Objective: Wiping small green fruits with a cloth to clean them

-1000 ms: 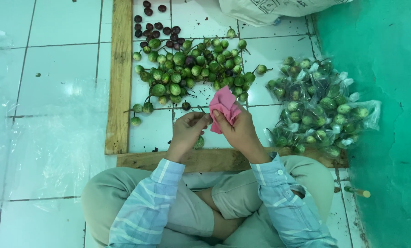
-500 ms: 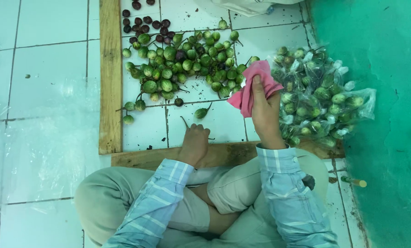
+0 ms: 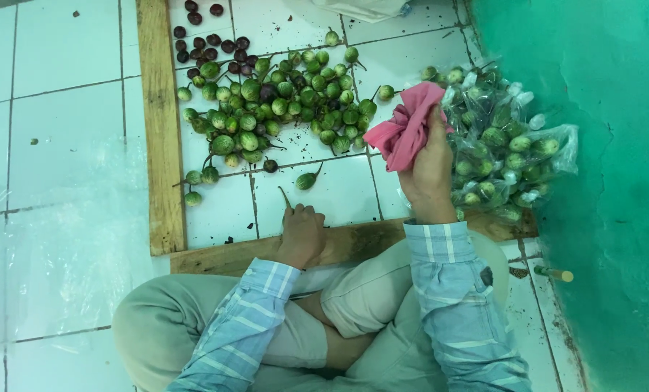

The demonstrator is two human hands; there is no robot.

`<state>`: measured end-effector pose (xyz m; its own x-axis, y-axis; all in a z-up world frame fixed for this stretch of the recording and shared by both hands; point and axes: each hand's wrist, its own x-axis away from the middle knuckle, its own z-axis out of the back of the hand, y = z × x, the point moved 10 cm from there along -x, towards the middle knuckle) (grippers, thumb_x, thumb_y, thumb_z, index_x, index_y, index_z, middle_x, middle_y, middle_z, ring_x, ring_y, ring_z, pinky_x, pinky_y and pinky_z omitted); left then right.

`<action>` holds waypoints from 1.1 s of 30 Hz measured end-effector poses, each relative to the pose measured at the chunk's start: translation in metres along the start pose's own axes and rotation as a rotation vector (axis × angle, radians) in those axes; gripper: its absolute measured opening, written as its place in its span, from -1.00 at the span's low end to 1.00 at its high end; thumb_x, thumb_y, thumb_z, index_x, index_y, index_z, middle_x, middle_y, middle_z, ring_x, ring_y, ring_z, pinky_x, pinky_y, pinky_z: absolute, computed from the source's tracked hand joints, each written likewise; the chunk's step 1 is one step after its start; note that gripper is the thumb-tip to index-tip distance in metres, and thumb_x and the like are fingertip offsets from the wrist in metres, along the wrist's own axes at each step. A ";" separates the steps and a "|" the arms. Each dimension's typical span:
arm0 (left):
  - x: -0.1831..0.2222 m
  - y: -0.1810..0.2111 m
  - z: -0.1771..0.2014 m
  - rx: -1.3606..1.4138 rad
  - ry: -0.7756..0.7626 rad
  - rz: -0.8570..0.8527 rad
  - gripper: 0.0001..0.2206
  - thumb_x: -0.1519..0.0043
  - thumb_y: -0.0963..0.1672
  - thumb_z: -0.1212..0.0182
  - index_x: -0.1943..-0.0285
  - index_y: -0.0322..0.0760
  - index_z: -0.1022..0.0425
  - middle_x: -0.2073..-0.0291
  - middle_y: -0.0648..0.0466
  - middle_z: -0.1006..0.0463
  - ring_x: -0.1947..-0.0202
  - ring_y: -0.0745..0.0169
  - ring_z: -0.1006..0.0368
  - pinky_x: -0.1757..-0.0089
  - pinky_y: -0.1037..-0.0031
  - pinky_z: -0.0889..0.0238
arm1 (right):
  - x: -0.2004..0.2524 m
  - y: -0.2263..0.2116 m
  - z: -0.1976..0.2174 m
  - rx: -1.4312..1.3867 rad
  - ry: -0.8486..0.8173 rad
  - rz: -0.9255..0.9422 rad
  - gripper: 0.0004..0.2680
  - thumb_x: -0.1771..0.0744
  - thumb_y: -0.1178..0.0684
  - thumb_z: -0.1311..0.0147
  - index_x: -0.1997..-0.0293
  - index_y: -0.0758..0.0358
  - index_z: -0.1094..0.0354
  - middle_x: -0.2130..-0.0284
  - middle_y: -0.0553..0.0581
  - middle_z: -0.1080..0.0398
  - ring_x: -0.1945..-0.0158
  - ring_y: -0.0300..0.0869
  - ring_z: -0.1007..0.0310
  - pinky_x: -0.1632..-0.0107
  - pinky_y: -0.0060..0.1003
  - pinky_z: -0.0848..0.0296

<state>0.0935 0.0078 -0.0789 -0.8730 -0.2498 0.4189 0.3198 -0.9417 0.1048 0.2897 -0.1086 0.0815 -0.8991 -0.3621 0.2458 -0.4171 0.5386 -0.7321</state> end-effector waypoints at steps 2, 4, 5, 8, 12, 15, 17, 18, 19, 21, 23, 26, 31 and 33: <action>0.001 0.000 0.001 0.012 0.014 -0.012 -0.85 -0.22 -0.14 -0.20 0.13 -0.21 -0.67 0.24 -0.10 -0.61 0.08 -0.06 -0.48 0.06 0.21 -0.18 | 0.004 -0.002 -0.003 -0.002 0.012 -0.006 -0.73 -0.40 -0.18 0.04 0.07 0.24 -0.33 0.29 0.15 -0.47 0.26 -0.09 -0.53 0.32 -0.15 -0.58; 0.001 0.001 0.003 0.022 0.030 -0.024 -0.84 -0.21 -0.14 -0.22 0.12 -0.24 -0.66 0.24 -0.11 -0.61 0.08 -0.07 -0.49 0.05 0.19 -0.20 | 0.001 0.001 0.001 -0.007 0.023 -0.011 -0.74 -0.39 -0.17 0.00 0.09 0.24 -0.33 0.29 0.22 -0.51 0.26 -0.01 -0.61 0.32 -0.06 -0.66; 0.000 0.000 0.004 0.027 0.030 -0.018 -0.84 -0.21 -0.14 -0.21 0.11 -0.24 -0.65 0.23 -0.11 -0.61 0.07 -0.07 -0.50 0.05 0.19 -0.21 | -0.005 0.005 0.006 0.034 0.024 -0.010 -0.75 -0.39 -0.16 0.00 0.10 0.26 -0.34 0.31 0.26 -0.52 0.29 0.02 -0.61 0.36 -0.02 -0.66; 0.003 0.004 0.015 0.041 0.042 -0.010 -0.81 -0.24 -0.14 -0.19 0.05 -0.26 -0.64 0.21 -0.11 -0.62 0.06 -0.07 -0.51 0.02 0.17 -0.23 | -0.009 0.005 0.016 0.120 0.064 0.017 -0.75 -0.38 -0.14 -0.02 0.14 0.28 -0.35 0.35 0.31 -0.54 0.35 0.04 -0.63 0.41 0.03 -0.68; 0.002 0.009 0.045 0.133 0.105 -0.032 -0.74 -0.28 -0.08 -0.20 -0.06 -0.28 -0.61 0.14 -0.11 -0.63 -0.02 -0.08 -0.52 -0.07 0.10 -0.25 | -0.007 -0.006 0.016 0.177 0.127 0.055 -0.74 -0.37 -0.15 -0.05 0.15 0.28 -0.35 0.37 0.33 -0.57 0.36 0.02 -0.67 0.42 -0.01 -0.71; -0.016 -0.002 0.051 0.210 0.311 -0.045 -0.75 -0.23 -0.09 -0.28 -0.03 -0.28 -0.63 0.16 -0.13 -0.64 0.04 -0.10 -0.55 -0.04 0.13 -0.28 | -0.017 -0.003 0.021 0.161 0.103 0.060 -0.75 -0.37 -0.14 -0.06 0.17 0.29 -0.34 0.39 0.32 -0.55 0.37 0.04 -0.66 0.45 0.01 -0.71; -0.021 -0.003 0.067 0.246 0.360 -0.030 -0.76 -0.25 -0.10 -0.27 -0.03 -0.30 -0.63 0.14 -0.15 -0.64 0.02 -0.12 -0.54 -0.04 0.13 -0.28 | -0.020 -0.001 0.025 0.161 0.105 0.069 -0.75 -0.38 -0.13 -0.06 0.17 0.30 -0.35 0.39 0.32 -0.55 0.38 0.04 -0.66 0.44 0.00 -0.71; -0.022 -0.005 0.077 0.284 0.410 -0.013 -0.77 -0.26 -0.12 -0.26 -0.04 -0.32 -0.62 0.12 -0.17 -0.64 0.00 -0.13 -0.54 -0.04 0.13 -0.29 | -0.021 -0.001 0.027 0.163 0.103 0.077 -0.76 -0.38 -0.12 -0.06 0.17 0.30 -0.36 0.40 0.32 -0.54 0.38 0.03 -0.66 0.43 -0.01 -0.72; -0.029 -0.004 0.076 0.284 0.409 -0.014 -0.77 -0.26 -0.12 -0.26 -0.04 -0.32 -0.62 0.12 -0.17 -0.64 0.00 -0.13 -0.54 -0.04 0.13 -0.29 | -0.016 -0.005 0.020 0.163 0.105 0.077 -0.76 -0.38 -0.12 -0.06 0.17 0.30 -0.36 0.40 0.32 -0.54 0.38 0.03 -0.66 0.43 -0.01 -0.72; -0.042 -0.003 0.084 0.273 0.508 -0.009 -0.78 -0.25 -0.12 -0.28 -0.02 -0.32 -0.63 0.13 -0.16 -0.63 0.03 -0.12 -0.54 0.00 0.14 -0.31 | -0.008 -0.013 0.007 0.148 0.118 0.055 -0.75 -0.38 -0.13 -0.04 0.19 0.30 -0.34 0.41 0.31 -0.54 0.39 0.01 -0.65 0.46 -0.03 -0.70; -0.055 -0.001 0.093 0.303 0.536 0.017 -0.78 -0.26 -0.13 -0.27 -0.02 -0.34 -0.62 0.13 -0.17 -0.62 0.02 -0.13 -0.54 0.00 0.14 -0.32 | -0.011 -0.014 0.011 0.142 0.138 0.077 -0.77 -0.38 -0.11 -0.06 0.19 0.29 -0.36 0.41 0.29 -0.53 0.41 -0.03 -0.63 0.46 -0.07 -0.70; -0.079 0.003 0.097 0.317 0.603 0.018 -0.78 -0.23 -0.15 -0.29 -0.01 -0.34 -0.62 0.13 -0.15 -0.60 0.03 -0.13 -0.52 0.03 0.14 -0.33 | -0.010 -0.020 0.010 0.131 0.162 0.102 -0.80 -0.38 -0.07 -0.06 0.20 0.28 -0.38 0.43 0.24 -0.51 0.43 -0.07 -0.60 0.45 -0.14 -0.68; -0.104 0.036 0.107 0.197 0.718 -0.075 -0.77 -0.14 -0.17 -0.40 0.04 -0.32 -0.62 0.16 -0.09 -0.56 0.04 -0.11 -0.47 0.06 0.19 -0.29 | -0.020 -0.013 0.011 0.118 0.140 0.101 -0.81 -0.39 -0.06 -0.06 0.21 0.27 -0.38 0.45 0.22 -0.47 0.43 -0.10 -0.57 0.46 -0.18 -0.63; -0.124 0.053 0.091 -0.009 0.801 -0.123 -0.76 -0.06 -0.14 -0.45 0.11 -0.28 -0.61 0.19 -0.04 -0.53 0.06 -0.02 -0.44 0.11 0.24 -0.24 | -0.019 -0.016 0.005 0.126 0.150 0.107 -0.82 -0.39 -0.05 -0.05 0.22 0.25 -0.40 0.45 0.19 -0.47 0.42 -0.14 -0.57 0.44 -0.24 -0.60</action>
<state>0.2521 0.0097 -0.0433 -0.9016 -0.2269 -0.3683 0.2045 -0.9738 0.0991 0.3141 -0.1137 0.0856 -0.9510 -0.1858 0.2469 -0.3065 0.4650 -0.8305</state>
